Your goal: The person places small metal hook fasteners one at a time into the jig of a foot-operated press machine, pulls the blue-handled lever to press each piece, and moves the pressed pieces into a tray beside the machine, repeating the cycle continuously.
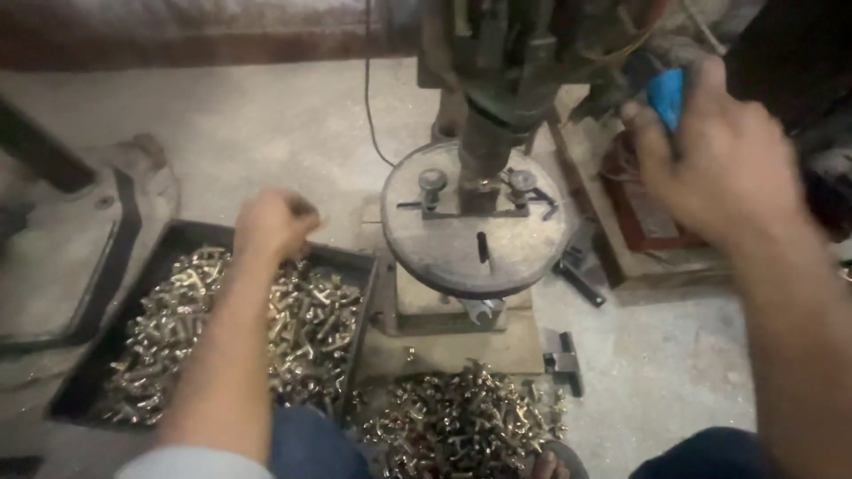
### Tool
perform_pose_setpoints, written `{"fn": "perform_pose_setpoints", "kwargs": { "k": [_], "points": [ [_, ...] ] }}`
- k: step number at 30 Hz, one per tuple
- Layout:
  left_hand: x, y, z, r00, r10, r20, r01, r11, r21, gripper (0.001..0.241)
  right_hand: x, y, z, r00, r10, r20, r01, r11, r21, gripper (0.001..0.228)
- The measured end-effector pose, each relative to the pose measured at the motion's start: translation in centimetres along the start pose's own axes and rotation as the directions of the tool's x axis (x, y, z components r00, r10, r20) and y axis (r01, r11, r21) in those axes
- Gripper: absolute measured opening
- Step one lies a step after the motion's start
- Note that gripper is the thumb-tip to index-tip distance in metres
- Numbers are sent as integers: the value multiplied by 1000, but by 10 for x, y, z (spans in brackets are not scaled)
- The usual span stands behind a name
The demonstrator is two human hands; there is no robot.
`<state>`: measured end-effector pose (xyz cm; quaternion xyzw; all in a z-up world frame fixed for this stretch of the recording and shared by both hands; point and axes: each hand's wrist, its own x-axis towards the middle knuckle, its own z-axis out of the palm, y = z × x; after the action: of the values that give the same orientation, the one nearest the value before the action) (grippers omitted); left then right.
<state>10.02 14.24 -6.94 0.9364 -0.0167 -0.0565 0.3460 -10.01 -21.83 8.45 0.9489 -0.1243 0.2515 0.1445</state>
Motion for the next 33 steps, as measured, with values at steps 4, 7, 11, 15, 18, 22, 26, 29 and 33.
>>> {"fn": "perform_pose_setpoints", "kwargs": {
  "k": [4,7,11,15,18,22,26,29,33],
  "points": [
    [37,-79,53,955,32,294,-101,970,223,35,-8,-5,45,943,35,-331,133,872,470,29],
    [56,-121,111,910,95,403,-302,819,488,45,-6,-11,66,922,77,-379,132,859,495,29],
    [76,-164,179,847,231,479,-445,802,400,40,0,-18,107,872,70,-484,184,869,459,32],
    [68,-141,182,820,115,560,-372,851,370,24,11,-27,118,833,127,-538,234,801,551,30],
    [56,-129,171,838,-69,541,-116,947,300,30,5,-19,116,856,146,-497,223,762,607,28],
    [35,-99,122,828,-148,541,142,988,54,38,-5,-16,43,885,461,65,-150,149,977,45],
    [17,-51,47,874,-156,460,213,974,-73,36,-40,-1,61,782,292,550,-307,-588,748,67],
    [-28,25,-16,908,-146,392,252,940,-232,37,-50,-37,58,837,178,517,-526,3,850,55],
    [-72,77,-39,996,-31,81,71,834,-547,29,-37,-106,51,939,168,302,-322,741,590,55]
  ]
}}
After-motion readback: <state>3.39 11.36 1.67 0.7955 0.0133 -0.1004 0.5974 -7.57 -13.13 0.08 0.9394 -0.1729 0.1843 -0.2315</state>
